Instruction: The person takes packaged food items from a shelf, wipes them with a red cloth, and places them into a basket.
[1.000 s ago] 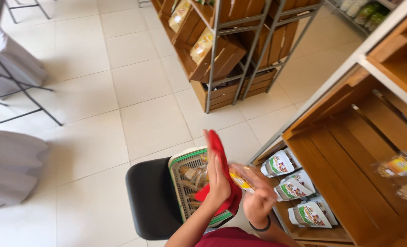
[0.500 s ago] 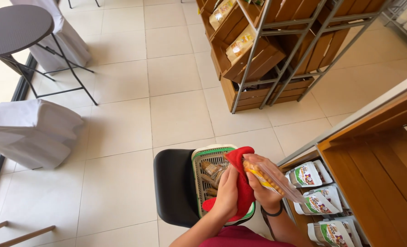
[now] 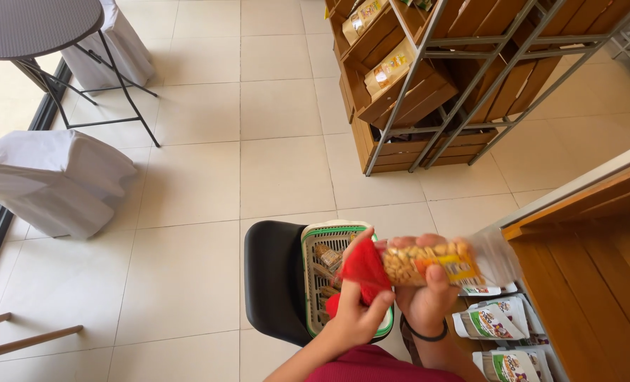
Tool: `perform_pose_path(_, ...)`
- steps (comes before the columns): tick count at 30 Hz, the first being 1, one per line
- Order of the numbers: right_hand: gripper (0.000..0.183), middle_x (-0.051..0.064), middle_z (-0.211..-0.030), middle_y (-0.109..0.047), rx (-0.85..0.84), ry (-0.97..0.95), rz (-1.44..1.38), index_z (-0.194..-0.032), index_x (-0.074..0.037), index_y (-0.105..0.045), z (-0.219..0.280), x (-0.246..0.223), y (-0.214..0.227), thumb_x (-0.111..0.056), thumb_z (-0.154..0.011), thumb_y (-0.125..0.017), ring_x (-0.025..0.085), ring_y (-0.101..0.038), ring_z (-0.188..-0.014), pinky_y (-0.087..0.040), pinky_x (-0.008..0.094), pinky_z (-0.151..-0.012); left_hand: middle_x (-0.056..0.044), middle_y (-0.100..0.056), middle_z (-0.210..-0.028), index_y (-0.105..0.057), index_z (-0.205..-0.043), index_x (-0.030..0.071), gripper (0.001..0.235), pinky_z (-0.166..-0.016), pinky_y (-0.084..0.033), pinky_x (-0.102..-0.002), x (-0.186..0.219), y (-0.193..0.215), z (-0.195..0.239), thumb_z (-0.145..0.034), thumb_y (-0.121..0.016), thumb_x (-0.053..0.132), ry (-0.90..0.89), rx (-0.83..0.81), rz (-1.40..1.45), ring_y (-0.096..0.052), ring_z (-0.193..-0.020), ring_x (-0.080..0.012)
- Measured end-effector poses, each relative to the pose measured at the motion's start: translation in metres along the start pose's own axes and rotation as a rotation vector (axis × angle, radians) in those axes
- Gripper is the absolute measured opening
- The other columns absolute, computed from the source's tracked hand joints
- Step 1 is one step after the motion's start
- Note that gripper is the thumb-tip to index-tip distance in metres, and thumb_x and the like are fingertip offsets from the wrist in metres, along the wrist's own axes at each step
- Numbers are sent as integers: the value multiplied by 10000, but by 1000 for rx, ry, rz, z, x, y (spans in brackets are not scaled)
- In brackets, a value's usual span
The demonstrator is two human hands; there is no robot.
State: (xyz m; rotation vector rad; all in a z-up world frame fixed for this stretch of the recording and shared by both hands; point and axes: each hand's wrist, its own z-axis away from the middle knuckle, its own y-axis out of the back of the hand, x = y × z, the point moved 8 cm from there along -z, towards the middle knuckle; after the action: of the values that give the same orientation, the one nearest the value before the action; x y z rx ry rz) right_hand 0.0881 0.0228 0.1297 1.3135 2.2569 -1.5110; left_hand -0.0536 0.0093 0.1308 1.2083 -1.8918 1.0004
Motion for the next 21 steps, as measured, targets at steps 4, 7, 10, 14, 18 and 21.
perform_pose_path(4,361,121,-1249,-632,-120,58,-92,-1384,-155,-462,7,-4,22,-163,-1105,-690,336,-668,-1108,-502,539,-1032,-233,-369,-1623,-502,-1433,-10,664,-1238,-389,-472,10,-2,5,-862,-803,145,-260,-16,-435,-473,-1471,-359)
perform_pose_path(7,429,88,-1210,-645,-234,246,55,-1437,-204,-472,3,-18,-6,-176,-1059,-674,310,-683,-1058,-538,540,-1011,-200,-474,-1541,-520,-1360,53,598,-1215,-384,-462,13,-9,9,-851,-830,108,-367,29,-652,-487,-1414,-363)
perform_pose_path(10,489,121,-1240,-652,-514,309,-27,-1451,-211,-460,8,-19,-39,-165,-1010,-669,369,-700,-1076,-595,565,-907,-204,-484,-1479,-471,-1449,-7,579,-1198,-429,-430,-23,-14,11,-918,-700,29,-107,-127,-117,-531,-1392,-319)
perform_pose_path(14,472,119,-1215,-650,-320,400,170,-1478,-199,-454,-8,-15,-32,-216,-1055,-664,328,-714,-1050,-612,507,-895,-145,-606,-1343,-485,-1430,-10,473,-1074,-498,-368,-31,8,11,-988,-650,35,-21,6,-55,-615,-1259,-237)
perform_pose_path(18,493,190,-1271,-626,-29,35,233,-1475,-81,-401,-36,15,-10,-296,-1086,-615,351,-698,-1095,-623,484,-887,-150,-703,-1199,-613,-1329,-47,292,-961,-545,-347,-63,34,14,-1100,-529,112,178,149,165,-666,-1075,-203)
perform_pose_path(21,541,218,-1255,-645,179,-304,92,-1427,-12,-469,-34,62,20,-419,-1074,-521,339,-716,-1015,-626,454,-834,-142,-695,-1144,-630,-1222,-53,231,-946,-541,-346,-63,37,8,-1117,-523,122,155,219,188,-654,-1055,-198)
